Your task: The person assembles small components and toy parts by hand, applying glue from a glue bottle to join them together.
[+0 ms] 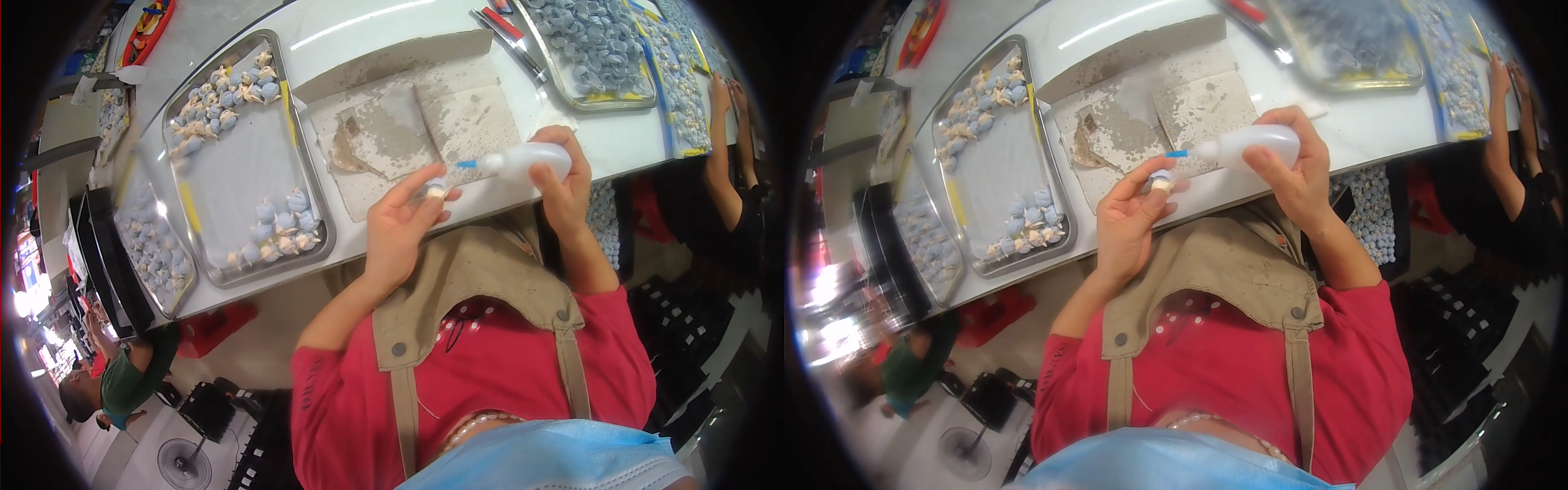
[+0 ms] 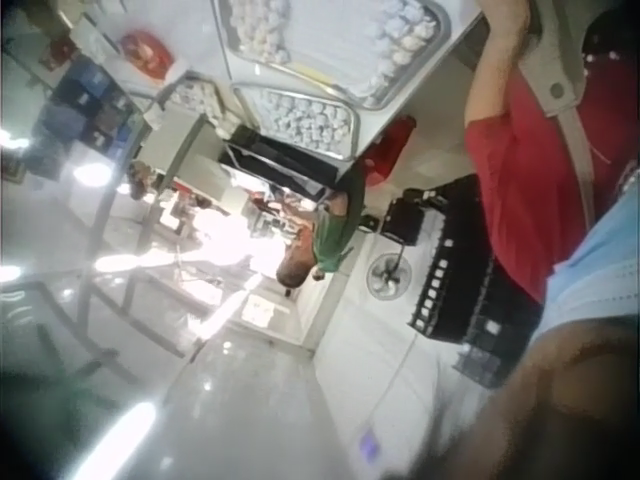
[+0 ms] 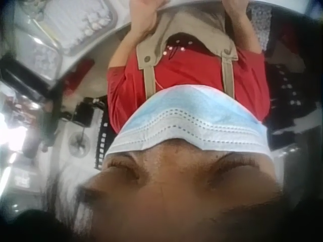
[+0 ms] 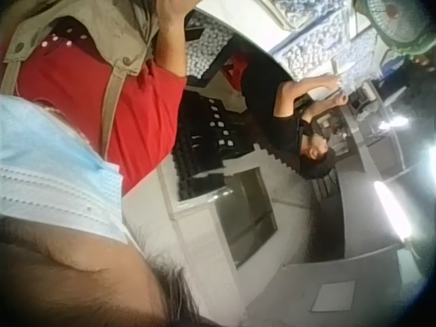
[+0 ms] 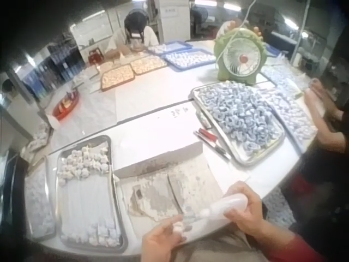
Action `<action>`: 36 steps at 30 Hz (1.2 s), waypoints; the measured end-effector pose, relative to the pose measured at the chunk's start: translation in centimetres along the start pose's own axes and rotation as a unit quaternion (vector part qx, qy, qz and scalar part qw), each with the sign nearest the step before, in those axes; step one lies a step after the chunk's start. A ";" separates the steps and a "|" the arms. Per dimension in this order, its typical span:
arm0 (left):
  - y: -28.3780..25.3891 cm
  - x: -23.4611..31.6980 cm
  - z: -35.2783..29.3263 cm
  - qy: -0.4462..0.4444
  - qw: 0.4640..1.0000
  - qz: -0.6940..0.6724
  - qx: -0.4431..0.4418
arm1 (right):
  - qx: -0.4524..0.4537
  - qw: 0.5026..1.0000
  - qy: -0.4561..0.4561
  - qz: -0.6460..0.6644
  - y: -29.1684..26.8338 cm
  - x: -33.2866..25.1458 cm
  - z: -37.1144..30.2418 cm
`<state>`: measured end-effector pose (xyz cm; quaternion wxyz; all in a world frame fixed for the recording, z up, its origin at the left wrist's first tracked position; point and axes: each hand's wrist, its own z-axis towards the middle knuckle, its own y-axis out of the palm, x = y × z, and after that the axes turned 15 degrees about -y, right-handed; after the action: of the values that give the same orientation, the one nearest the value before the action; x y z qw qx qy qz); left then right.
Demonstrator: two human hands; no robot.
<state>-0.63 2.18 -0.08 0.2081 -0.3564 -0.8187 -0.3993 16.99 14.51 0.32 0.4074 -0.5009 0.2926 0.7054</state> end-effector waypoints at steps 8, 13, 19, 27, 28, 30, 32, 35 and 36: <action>-1.0 -0.6 -0.6 0.051 0.997 0.058 0.024 | -0.057 0.960 -0.162 -0.219 -0.1 -2.0 0.1; -1.0 -0.7 -0.9 0.066 0.995 0.060 0.031 | -0.086 0.931 -0.193 -0.298 1.1 -3.9 0.6; -1.4 -0.8 -1.1 0.071 0.995 0.062 0.028 | -0.115 0.906 -0.231 -0.335 2.3 -4.7 0.9; -1.7 -0.9 -1.2 0.078 0.994 0.070 0.021 | -0.137 0.887 -0.260 -0.357 3.0 -4.9 1.1; -1.7 -0.9 -1.3 0.077 0.994 0.070 0.021 | -0.137 0.886 -0.261 -0.357 3.1 -4.9 1.1; -1.7 -0.9 -1.3 0.076 0.994 0.070 0.020 | -0.131 0.887 -0.260 -0.359 3.0 -4.9 1.1; -1.8 -0.9 -1.4 0.073 0.994 0.074 0.018 | -0.130 0.888 -0.257 -0.358 3.0 -5.0 1.1; -1.6 -0.7 -1.6 0.053 0.995 0.073 0.031 | -0.123 0.897 -0.243 -0.349 2.8 -5.0 1.0; -1.5 -0.7 -1.6 0.053 0.995 0.074 0.031 | -0.118 0.903 -0.233 -0.340 2.7 -5.0 1.0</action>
<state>-1.25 0.00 -0.33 0.2909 -0.3878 -0.7898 -0.3757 15.04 12.60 5.40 0.6171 -0.4356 -0.0839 0.6499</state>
